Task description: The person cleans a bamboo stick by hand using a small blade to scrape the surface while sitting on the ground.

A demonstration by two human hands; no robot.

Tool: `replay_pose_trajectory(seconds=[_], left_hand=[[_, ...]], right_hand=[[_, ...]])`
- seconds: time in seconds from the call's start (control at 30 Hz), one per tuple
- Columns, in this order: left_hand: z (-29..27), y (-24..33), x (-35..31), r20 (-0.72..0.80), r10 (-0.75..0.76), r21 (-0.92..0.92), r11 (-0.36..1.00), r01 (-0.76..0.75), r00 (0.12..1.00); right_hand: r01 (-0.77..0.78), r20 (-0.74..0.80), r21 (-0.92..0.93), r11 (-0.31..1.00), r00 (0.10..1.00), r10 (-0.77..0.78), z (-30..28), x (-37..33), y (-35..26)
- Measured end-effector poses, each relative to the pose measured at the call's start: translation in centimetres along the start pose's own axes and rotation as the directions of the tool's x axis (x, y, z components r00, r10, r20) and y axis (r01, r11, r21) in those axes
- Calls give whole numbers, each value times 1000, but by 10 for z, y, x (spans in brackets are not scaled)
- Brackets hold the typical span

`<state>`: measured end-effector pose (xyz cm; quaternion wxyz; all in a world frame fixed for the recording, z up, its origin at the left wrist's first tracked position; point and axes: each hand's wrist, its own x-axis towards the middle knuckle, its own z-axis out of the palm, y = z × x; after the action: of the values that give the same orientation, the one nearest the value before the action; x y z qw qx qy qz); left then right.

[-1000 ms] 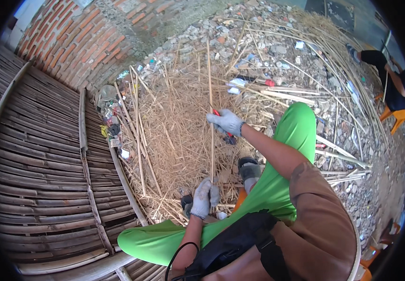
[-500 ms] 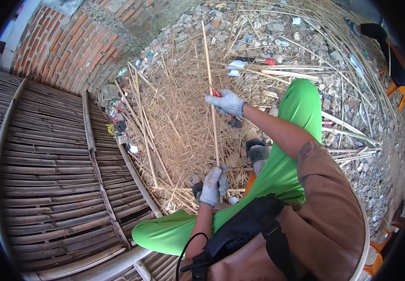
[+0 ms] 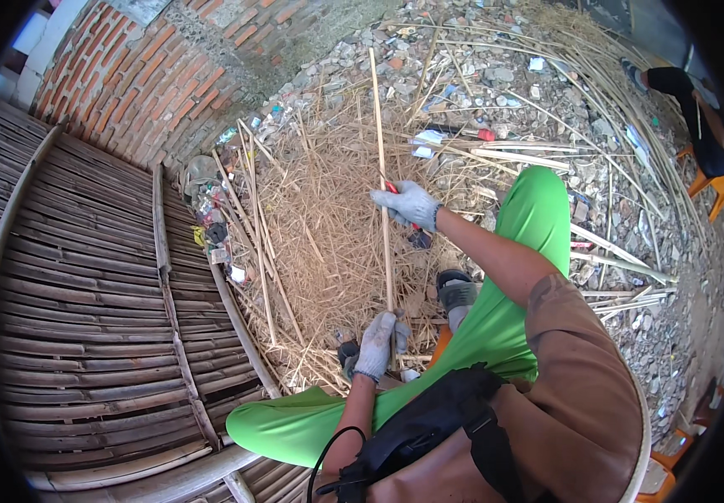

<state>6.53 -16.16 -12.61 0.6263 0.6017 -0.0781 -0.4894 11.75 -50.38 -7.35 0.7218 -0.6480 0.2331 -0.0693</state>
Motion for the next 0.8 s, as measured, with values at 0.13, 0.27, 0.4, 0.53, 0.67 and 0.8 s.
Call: replay_pose_trajectory(seconds=[0.13, 0.27, 0.4, 0.53, 0.67, 0.8], left_hand=[[-4, -3, 2, 16, 12, -31, 999, -11, 1000], [-4, 2, -3, -7, 40, 3, 999, -40, 999], [-2, 10, -4, 39, 2, -39, 999, -1, 999], [0, 24, -11, 117, -41, -178, 982, 62, 992], [1, 11, -20, 133, -63, -226, 970, 92, 989], [2, 22, -19, 292, 63, -263, 965, 17, 954]], right_hand=[[0, 3, -6, 1000, 1000, 0, 0, 3, 1], [-12, -7, -22, 1000, 1000, 11, 4, 4, 4], [-3, -13, 6, 1000, 1000, 3, -2, 2, -2], [-28, -21, 12, 1000, 999, 28, -5, -3, -12], [31, -34, -5, 1000, 999, -31, -13, 3, 0], [39, -73, 112, 993, 997, -31, -12, -3, -18]])
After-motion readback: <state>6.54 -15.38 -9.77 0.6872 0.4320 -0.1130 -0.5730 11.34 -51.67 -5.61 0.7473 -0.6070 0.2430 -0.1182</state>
